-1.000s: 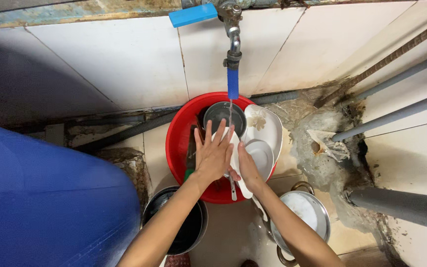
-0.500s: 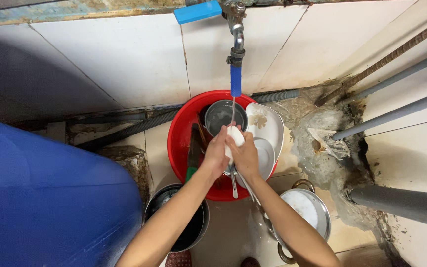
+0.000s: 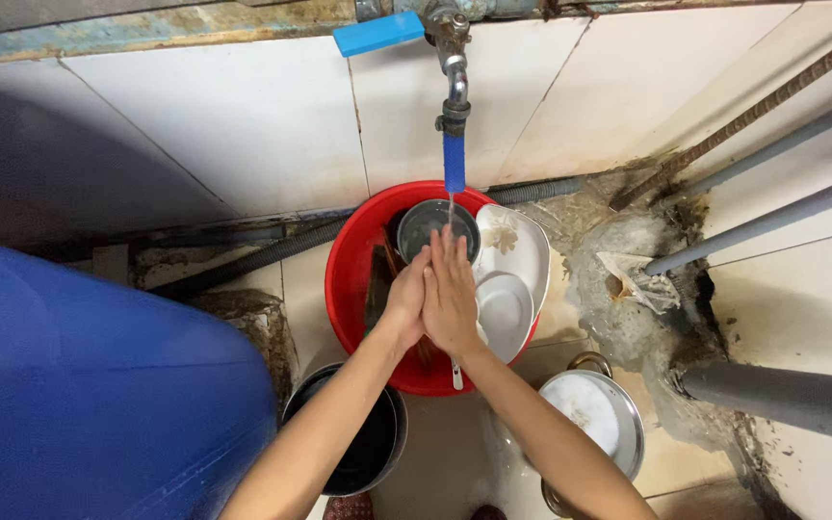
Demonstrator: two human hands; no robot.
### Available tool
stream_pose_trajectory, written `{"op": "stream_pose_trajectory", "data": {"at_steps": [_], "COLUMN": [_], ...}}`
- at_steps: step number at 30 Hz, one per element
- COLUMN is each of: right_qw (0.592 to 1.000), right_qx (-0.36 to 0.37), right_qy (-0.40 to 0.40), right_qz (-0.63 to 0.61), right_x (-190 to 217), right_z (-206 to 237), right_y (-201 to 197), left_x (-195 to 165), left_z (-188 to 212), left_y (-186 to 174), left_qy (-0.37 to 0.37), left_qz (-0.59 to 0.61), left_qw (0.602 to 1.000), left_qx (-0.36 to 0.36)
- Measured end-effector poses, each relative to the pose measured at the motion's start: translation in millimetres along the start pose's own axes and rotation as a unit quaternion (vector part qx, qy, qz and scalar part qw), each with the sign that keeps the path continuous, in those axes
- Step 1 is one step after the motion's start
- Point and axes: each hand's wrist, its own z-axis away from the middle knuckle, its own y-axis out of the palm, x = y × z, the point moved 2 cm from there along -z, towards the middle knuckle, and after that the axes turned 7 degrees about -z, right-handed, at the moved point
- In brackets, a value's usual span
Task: The person washes a green cup, a light green cutting board, scissors, a white ladle, a metal ladle, a grater, and chopsticks under running water from a wall tap. Each item is rinsed and placed into a blue basket on the floor.
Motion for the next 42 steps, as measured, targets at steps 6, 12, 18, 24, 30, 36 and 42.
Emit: {"op": "stream_pose_trajectory", "data": {"at_steps": [6,12,18,24,30,36,42], "right_qw": [0.927,0.996,0.918,0.874,0.788,0.815,0.870], "right_qx": [0.036,-0.066,-0.067,0.125,0.275,0.295,0.196], "right_qy": [0.348,-0.039,0.349,0.313,0.336,0.314,0.281], "right_qz": [-0.136,-0.052,-0.174,-0.351,-0.437,-0.389,-0.353], "right_x": [-25,1,-44,-68,-79,-97,-109], "right_z": [-43,-17,-32,-11,24,20,23], "right_y": [-10,1,3,11,-9,-13,-10], "left_x": [16,2,9,-11,-33,-22,-2], "left_z": [5,-7,-2,7,-2,-13,-15], "left_y": [13,-1,4,8,4,2,15], "left_qy": [0.073,0.094,0.114,0.124,0.220,0.223,0.155], "left_qz": [-0.111,-0.034,-0.069,-0.087,-0.059,-0.072,-0.080], "left_qw": [0.991,0.995,0.989,0.968,0.956,0.958,0.964], "left_qx": [0.004,0.008,-0.059,-0.201,-0.186,-0.167,-0.198]}}
